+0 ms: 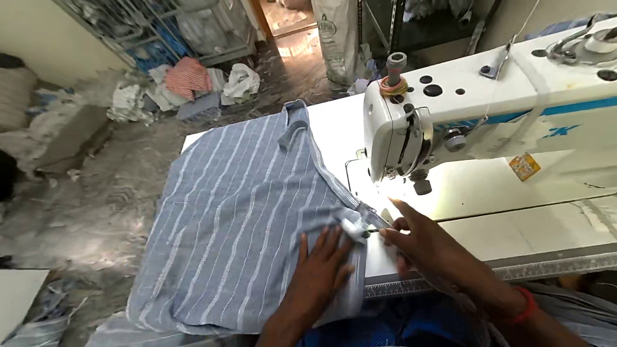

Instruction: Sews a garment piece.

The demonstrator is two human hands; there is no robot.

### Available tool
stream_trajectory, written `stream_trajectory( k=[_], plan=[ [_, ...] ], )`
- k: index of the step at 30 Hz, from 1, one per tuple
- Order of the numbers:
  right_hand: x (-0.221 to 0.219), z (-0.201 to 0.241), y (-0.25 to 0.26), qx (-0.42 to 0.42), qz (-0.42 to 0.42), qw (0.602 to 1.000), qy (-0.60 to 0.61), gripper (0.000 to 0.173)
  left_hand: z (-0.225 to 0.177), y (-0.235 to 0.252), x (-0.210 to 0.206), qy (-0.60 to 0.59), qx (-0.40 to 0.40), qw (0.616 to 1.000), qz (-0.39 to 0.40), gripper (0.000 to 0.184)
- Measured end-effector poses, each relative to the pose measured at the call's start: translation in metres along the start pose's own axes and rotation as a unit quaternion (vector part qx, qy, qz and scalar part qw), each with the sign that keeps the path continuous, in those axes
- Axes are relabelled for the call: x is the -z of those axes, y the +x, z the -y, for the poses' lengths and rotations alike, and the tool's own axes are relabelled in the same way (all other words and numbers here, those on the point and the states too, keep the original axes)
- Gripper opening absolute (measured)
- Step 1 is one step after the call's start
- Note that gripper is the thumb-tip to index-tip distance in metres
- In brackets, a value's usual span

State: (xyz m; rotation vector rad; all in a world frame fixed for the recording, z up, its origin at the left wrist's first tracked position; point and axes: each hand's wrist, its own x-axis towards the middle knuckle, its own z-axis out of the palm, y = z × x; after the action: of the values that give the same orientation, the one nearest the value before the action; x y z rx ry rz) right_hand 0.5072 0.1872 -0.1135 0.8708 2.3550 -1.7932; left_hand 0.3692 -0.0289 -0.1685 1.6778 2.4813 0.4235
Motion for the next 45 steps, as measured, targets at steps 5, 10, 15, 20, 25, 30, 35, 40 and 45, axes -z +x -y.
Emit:
stream_trajectory(
  k=[5,10,15,20,25,30,35,40,45],
  plan=[
    [0.007,0.019,-0.059,0.076,0.065,0.981,0.167,0.031,0.058,0.135,0.004,0.094,0.203,0.973,-0.062,0.064],
    [0.0,0.021,-0.102,0.141,0.067,0.987,0.027,0.031,0.15,0.203,0.04,-0.037,0.275,0.942,-0.19,0.047],
    [-0.009,0.014,-0.093,0.183,0.076,0.98,-0.014,0.031,0.096,0.121,0.101,-0.289,0.166,0.877,-0.348,0.036],
    [-0.025,0.012,-0.064,0.254,0.002,0.964,0.081,0.03,-0.03,0.041,0.097,-0.336,-0.118,0.934,0.036,0.038],
    [-0.024,-0.031,-0.073,0.171,-0.078,0.981,0.052,0.034,0.046,0.089,0.146,-0.099,-0.02,0.994,-0.029,0.021],
    [-0.022,-0.04,-0.044,0.024,-0.084,0.989,-0.121,0.039,0.113,0.191,0.128,0.02,0.061,0.998,-0.026,0.032],
    [-0.032,-0.035,-0.025,-0.025,-0.116,0.959,-0.258,0.038,0.121,0.214,0.079,0.066,0.138,0.98,-0.126,0.034],
    [-0.025,-0.028,-0.017,-0.048,-0.071,0.959,-0.27,0.038,-0.031,0.093,0.019,0.025,0.129,0.983,-0.13,0.052],
    [-0.022,-0.038,-0.026,0.097,-0.215,0.892,-0.386,0.021,-0.059,0.052,-0.035,0.09,0.117,0.986,-0.082,0.078]
  ],
)
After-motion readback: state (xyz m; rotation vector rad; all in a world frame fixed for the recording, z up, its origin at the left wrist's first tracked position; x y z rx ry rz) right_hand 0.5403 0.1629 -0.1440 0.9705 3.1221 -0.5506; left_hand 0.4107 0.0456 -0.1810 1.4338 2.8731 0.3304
